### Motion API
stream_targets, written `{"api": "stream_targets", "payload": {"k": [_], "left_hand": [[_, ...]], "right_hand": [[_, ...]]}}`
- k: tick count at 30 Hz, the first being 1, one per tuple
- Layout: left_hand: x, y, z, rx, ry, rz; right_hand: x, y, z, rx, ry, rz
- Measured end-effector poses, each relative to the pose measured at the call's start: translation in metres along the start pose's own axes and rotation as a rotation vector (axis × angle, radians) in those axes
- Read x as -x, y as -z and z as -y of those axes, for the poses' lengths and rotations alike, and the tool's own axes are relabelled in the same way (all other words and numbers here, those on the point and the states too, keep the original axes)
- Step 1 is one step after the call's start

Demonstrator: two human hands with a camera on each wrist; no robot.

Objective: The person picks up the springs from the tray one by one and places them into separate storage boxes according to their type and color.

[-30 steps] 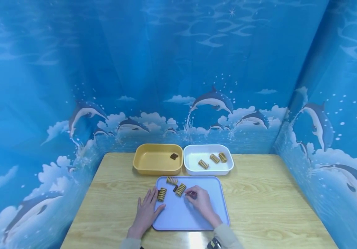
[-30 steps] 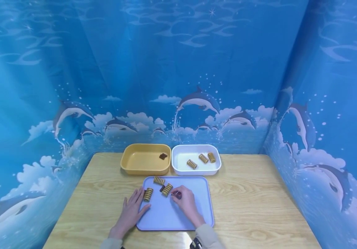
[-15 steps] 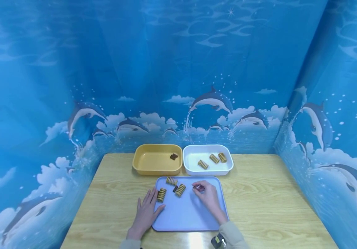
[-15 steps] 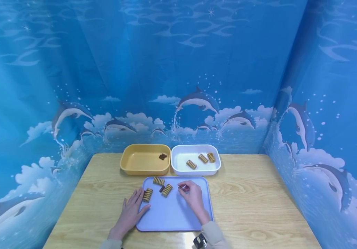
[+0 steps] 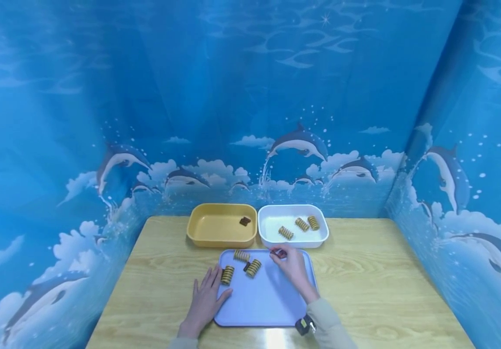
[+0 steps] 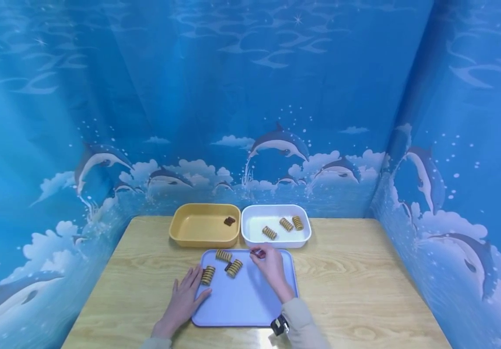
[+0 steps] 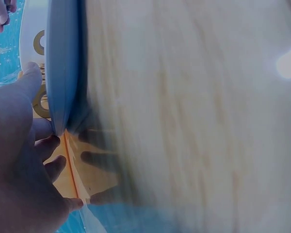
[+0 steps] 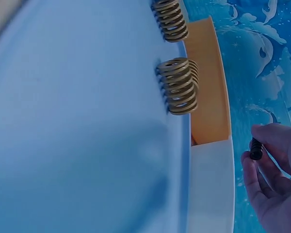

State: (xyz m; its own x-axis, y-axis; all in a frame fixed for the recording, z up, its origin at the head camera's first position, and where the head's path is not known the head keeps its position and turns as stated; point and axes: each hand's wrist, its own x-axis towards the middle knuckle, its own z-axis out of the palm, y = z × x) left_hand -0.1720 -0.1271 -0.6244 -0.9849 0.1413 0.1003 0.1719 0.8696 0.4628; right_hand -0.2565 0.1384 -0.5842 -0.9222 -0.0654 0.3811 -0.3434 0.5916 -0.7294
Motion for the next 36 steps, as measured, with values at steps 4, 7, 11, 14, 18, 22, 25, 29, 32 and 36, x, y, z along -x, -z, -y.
{"api": "stream_targets", "payload": {"k": [4, 7, 11, 14, 18, 22, 25, 29, 32, 36], "left_hand": [[0.001, 0.0, 0.0, 0.008, -0.003, -0.007], [0.001, 0.0, 0.001, 0.009, -0.003, -0.006], [0.001, -0.001, 0.002, 0.01, -0.002, -0.003], [0.0, -0.002, 0.004, 0.007, -0.005, -0.005], [-0.001, -0.004, 0.006, 0.001, -0.007, -0.007], [-0.001, -0.005, 0.006, 0.002, 0.002, 0.0], [-0.001, -0.004, 0.005, 0.007, -0.001, -0.011], [-0.002, -0.005, 0.006, 0.004, -0.02, -0.031], [-0.001, -0.006, 0.006, -0.001, -0.014, -0.022], [-0.001, -0.006, 0.006, -0.006, 0.004, -0.001]], "right_hand": [[-0.013, -0.001, 0.005, -0.003, -0.022, 0.015], [-0.024, -0.004, 0.009, -0.009, -0.012, 0.02], [-0.039, -0.008, 0.014, -0.023, 0.011, 0.027], [-0.052, -0.013, 0.021, -0.033, 0.037, 0.029], [-0.067, -0.022, 0.03, -0.03, 0.078, 0.032], [-0.082, -0.034, 0.036, -0.024, 0.06, 0.066], [-0.091, -0.045, 0.035, -0.023, 0.031, 0.102], [-0.103, -0.061, 0.029, -0.031, 0.009, 0.137], [-0.112, -0.071, 0.024, 0.003, 0.015, 0.158], [-0.123, -0.084, 0.018, 0.067, 0.058, 0.184]]}}
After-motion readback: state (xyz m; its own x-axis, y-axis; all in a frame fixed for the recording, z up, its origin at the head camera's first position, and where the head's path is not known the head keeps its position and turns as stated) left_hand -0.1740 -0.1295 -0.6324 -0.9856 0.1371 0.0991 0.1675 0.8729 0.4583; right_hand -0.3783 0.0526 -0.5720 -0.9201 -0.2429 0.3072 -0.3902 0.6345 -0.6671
